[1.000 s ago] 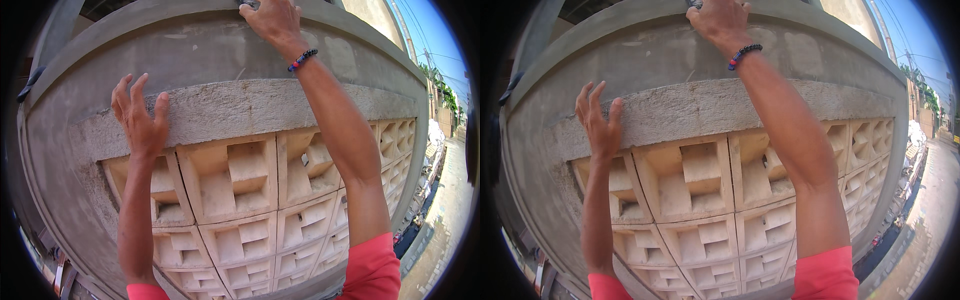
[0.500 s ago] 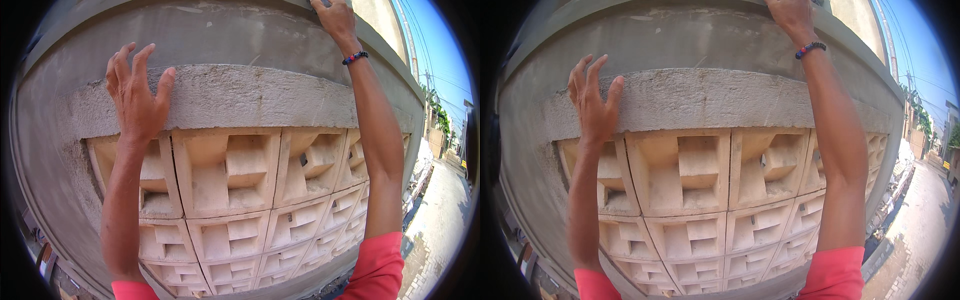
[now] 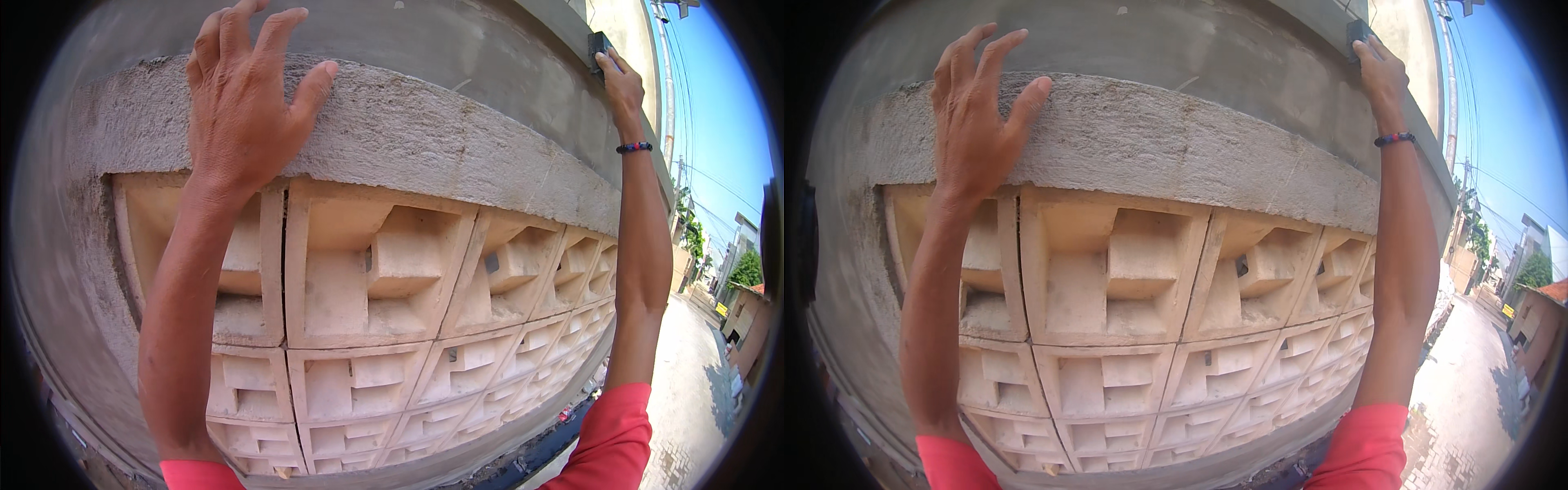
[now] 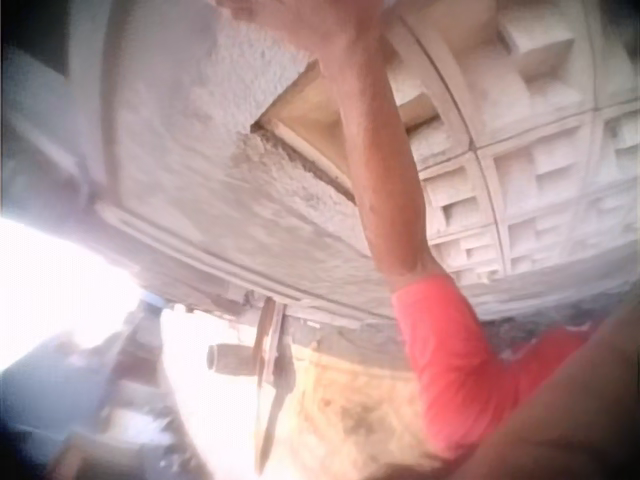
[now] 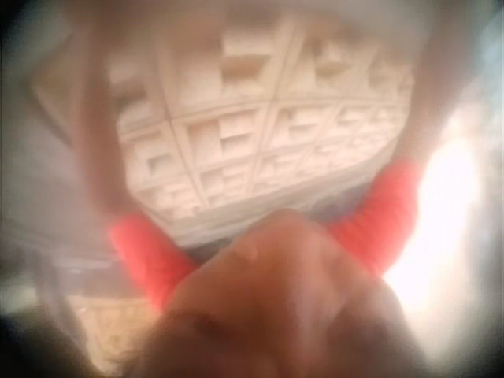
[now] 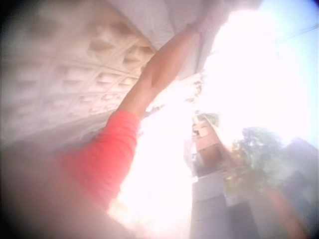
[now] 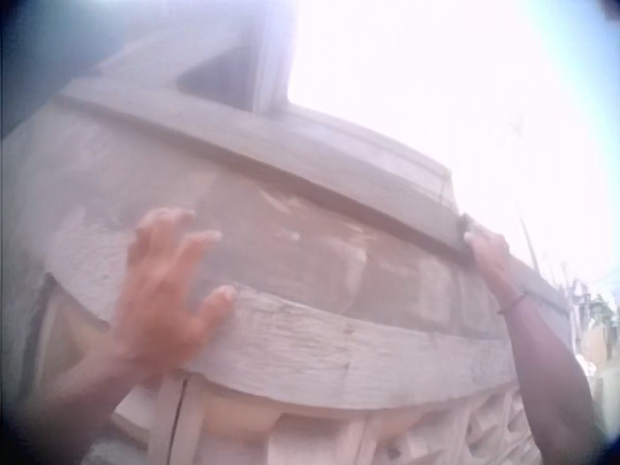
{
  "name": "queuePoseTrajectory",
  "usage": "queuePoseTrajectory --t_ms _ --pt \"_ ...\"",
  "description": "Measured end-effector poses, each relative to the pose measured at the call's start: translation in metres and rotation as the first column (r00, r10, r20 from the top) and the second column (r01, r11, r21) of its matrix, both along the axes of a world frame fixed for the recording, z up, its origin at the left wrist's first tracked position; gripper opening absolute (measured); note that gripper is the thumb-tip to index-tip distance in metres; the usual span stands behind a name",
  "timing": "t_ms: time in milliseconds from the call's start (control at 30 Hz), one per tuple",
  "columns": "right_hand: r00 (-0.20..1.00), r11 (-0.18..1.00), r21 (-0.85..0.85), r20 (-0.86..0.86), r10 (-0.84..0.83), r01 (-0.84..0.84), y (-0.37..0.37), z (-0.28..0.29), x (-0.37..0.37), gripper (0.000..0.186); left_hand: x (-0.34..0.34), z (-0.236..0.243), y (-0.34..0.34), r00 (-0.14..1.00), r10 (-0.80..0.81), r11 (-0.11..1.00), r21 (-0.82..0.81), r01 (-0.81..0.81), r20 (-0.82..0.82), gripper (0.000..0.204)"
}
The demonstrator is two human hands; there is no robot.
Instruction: The person applies cement to a decorative lattice wall using a trowel and a sponge. They repeatedly scoop cement from a bucket, spread it along the top edge of the wall, and smooth the surface.
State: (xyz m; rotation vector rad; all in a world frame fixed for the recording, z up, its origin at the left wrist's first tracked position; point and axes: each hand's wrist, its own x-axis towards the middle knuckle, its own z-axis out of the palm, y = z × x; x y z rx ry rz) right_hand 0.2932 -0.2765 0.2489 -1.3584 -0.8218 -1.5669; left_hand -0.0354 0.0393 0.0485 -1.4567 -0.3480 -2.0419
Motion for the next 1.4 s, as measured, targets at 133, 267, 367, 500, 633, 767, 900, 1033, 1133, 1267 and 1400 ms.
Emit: queuePoseTrajectory --t_ms 133,267,367,500,633,767,900,1033,1133,1267,1400 --pt "0.952 0.994 -0.036 0.294 -0.083 0.098 0.068 -0.028 -0.067 0.053 -0.008 0.000 0.001 0.999 0.047 0.999 -0.007 -0.047 -0.002 0.047" --pt "0.997 0.999 0.009 0.057 -0.044 0.043 0.022 0.022 -0.033 0.051 -0.007 -0.001 -0.002 1.000 0.004 1.000 -0.017 -0.004 -0.005 0.047" --pt "0.990 0.998 0.025 0.132 -0.055 0.052 0.037 -0.007 -0.039 0.050 -0.002 -0.001 -0.002 1.000 0.018 1.000 -0.017 -0.018 -0.009 0.046" --pt "0.938 0.987 0.027 0.306 -0.161 0.161 0.067 0.023 -0.058 0.051 -0.006 -0.004 -0.007 1.000 -0.021 0.999 0.025 0.021 -0.002 0.048" --pt "0.994 1.000 -0.021 0.106 -0.014 0.017 0.040 0.030 -0.053 0.051 -0.009 -0.006 -0.028 0.991 -0.116 0.988 -0.106 0.110 -0.060 0.050" --pt "0.941 0.993 -0.031 0.324 -0.096 0.112 0.081 -0.019 -0.090 0.053 -0.010 -0.005 -0.030 0.992 -0.117 0.988 -0.111 0.110 -0.056 0.048" --pt "0.997 0.997 -0.016 0.023 -0.080 0.080 0.043 0.038 -0.067 0.054 -0.014 -0.008 -0.030 0.985 -0.161 0.980 -0.126 0.152 -0.062 0.048" --pt "0.966 0.992 -0.016 0.230 -0.121 0.128 0.056 0.003 -0.060 0.055 -0.012 -0.005 -0.022 0.996 -0.085 0.995 -0.056 0.084 -0.014 0.046" --pt "0.944 0.980 -0.077 0.291 -0.155 0.185 0.088 0.007 -0.102 0.054 -0.008 -0.006 -0.022 0.992 -0.125 0.991 -0.047 0.125 0.005 0.045" --pt "1.000 1.000 0.018 -0.026 0.009 -0.008 0.018 0.043 -0.044 0.055 -0.017 -0.007 -0.020 0.991 -0.122 0.992 -0.021 0.121 -0.056 0.045" --pt "0.984 0.995 -0.059 0.164 -0.065 0.076 0.077 -0.004 -0.085 0.057 -0.019 -0.002 -0.019 0.996 -0.081 0.995 -0.058 0.078 -0.045 0.045"
